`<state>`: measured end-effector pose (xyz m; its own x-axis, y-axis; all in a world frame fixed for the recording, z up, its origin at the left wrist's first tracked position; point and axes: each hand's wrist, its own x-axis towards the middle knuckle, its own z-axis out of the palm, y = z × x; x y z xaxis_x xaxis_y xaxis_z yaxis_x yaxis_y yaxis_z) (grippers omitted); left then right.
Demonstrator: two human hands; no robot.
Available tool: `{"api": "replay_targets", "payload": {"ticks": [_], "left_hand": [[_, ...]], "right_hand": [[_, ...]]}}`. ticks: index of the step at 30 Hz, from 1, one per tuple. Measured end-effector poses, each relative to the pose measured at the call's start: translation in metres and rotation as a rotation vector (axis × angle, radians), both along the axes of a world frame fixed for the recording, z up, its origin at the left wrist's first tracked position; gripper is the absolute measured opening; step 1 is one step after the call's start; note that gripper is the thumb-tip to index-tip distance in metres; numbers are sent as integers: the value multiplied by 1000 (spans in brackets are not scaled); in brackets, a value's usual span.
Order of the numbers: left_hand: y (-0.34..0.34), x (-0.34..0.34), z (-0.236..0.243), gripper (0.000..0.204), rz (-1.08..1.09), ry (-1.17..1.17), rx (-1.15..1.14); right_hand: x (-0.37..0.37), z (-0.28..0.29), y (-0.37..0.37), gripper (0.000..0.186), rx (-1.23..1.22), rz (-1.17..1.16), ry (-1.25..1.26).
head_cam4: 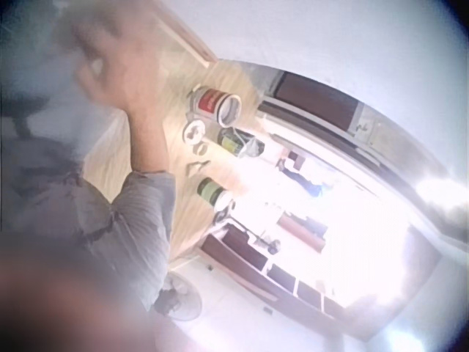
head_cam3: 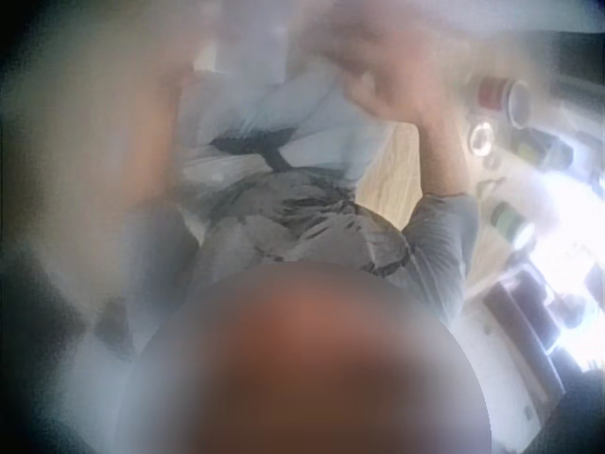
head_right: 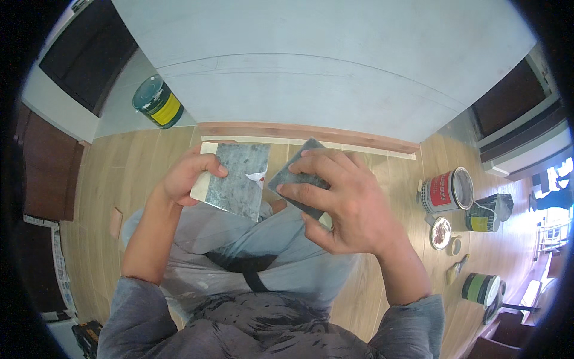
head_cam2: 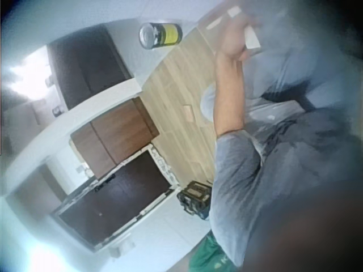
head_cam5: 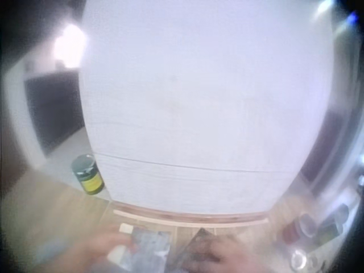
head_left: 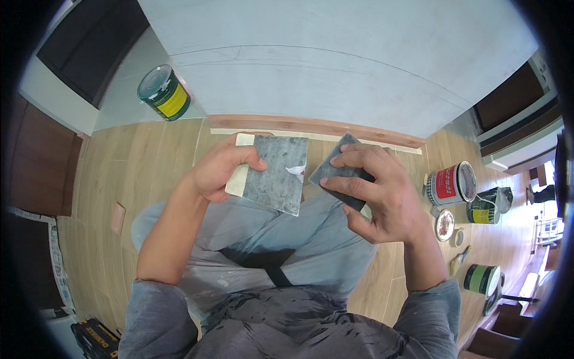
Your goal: The person sits on the floor and uses a putty knife to apply filler along the baseboard. They repeatedly transfer filler between two putty knives and spread it into the joint between the wall and the baseboard.
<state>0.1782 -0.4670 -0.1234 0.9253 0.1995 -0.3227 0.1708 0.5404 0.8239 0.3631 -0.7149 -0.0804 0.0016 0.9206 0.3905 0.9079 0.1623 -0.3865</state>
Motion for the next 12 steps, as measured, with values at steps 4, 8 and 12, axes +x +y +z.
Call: {"api": "replay_targets", "payload": {"ticks": [4, 8, 12], "left_hand": [[1, 13, -9, 44, -15, -34, -68], [2, 17, -21, 48, 9, -8, -65], [4, 16, -25, 56, 4, 39, 113]], "right_hand": [[5, 0, 8, 48, -71, 6, 11], [10, 2, 17, 49, -114, 14, 4], [10, 6, 24, 51, -282, 67, -28]]}}
